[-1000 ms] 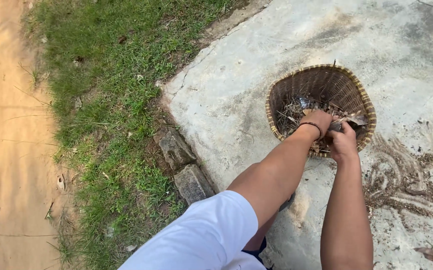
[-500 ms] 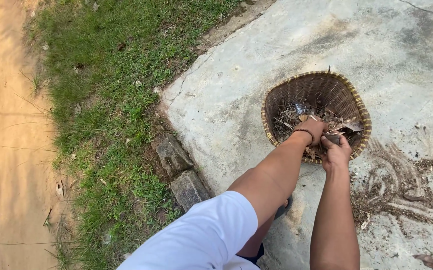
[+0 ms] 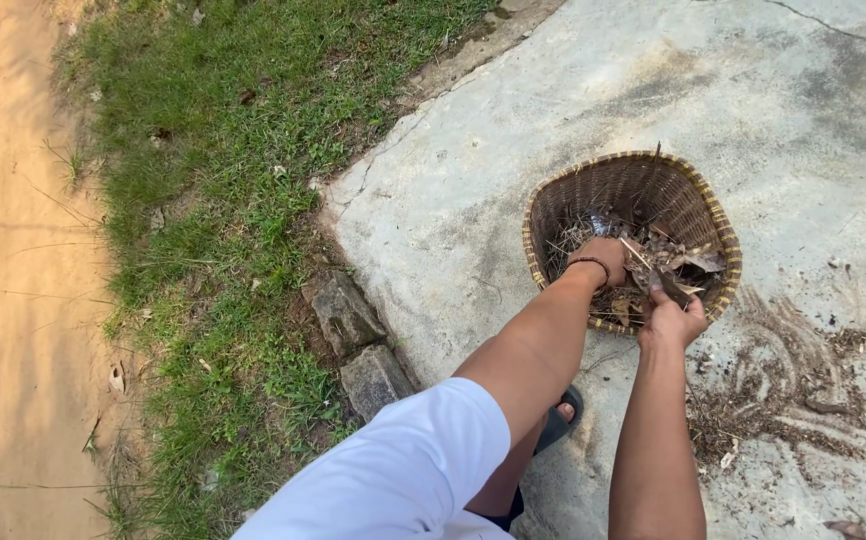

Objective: Cleaning leaves and twigs from a concrete patio and placing them into a basket.

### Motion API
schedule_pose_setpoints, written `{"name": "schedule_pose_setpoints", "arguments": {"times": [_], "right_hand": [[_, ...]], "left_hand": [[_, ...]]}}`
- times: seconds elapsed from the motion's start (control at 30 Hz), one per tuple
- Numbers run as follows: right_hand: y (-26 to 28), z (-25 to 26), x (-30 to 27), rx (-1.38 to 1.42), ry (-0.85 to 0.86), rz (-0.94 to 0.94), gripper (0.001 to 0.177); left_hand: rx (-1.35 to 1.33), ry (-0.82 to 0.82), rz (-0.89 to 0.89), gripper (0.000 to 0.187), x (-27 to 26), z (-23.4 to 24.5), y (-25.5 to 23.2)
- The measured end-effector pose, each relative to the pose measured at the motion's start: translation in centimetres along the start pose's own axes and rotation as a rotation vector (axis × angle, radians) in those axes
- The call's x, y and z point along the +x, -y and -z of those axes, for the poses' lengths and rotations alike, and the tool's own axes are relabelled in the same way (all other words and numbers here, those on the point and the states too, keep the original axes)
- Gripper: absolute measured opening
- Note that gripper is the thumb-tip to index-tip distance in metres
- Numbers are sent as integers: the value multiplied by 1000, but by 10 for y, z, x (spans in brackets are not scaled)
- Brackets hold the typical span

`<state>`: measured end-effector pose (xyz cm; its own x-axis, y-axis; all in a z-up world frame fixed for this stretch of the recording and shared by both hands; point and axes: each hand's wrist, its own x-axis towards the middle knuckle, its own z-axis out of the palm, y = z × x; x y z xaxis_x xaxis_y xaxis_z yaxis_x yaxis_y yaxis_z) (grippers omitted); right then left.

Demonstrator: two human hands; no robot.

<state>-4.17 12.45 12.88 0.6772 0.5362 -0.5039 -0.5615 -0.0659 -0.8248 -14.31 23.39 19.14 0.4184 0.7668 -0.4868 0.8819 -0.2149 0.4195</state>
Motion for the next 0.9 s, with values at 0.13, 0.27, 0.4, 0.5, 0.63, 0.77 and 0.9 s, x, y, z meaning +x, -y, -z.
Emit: {"name": "schedule_pose_setpoints", "arguments": {"times": [0.13, 0.27, 0.4, 0.5, 0.63, 0.77, 0.9], "right_hand": [[12, -4, -11, -5, -121, 44, 17], [10, 1, -9, -275, -156, 173, 27], [14, -2, -20, -836, 29, 318, 50], [1, 2, -12, -955, 125, 368, 66], [12, -4, -25, -987, 107, 393, 75], [23, -1, -34, -1021, 15, 292, 60], [8, 17, -5, -944, -109, 223, 31]], "left_hand": [[3, 48, 97, 49, 2, 6, 7], [-70, -17, 166, 52, 33, -14, 25], [-133, -70, 141, 50, 43, -20, 26], [-128, -108, 155, 53, 38, -18, 17], [-248, -102, 220, 63, 34, -16, 4], [-229, -71, 113, 60, 26, -10, -8], [-139, 3, -29, 51, 53, -30, -25]]}}
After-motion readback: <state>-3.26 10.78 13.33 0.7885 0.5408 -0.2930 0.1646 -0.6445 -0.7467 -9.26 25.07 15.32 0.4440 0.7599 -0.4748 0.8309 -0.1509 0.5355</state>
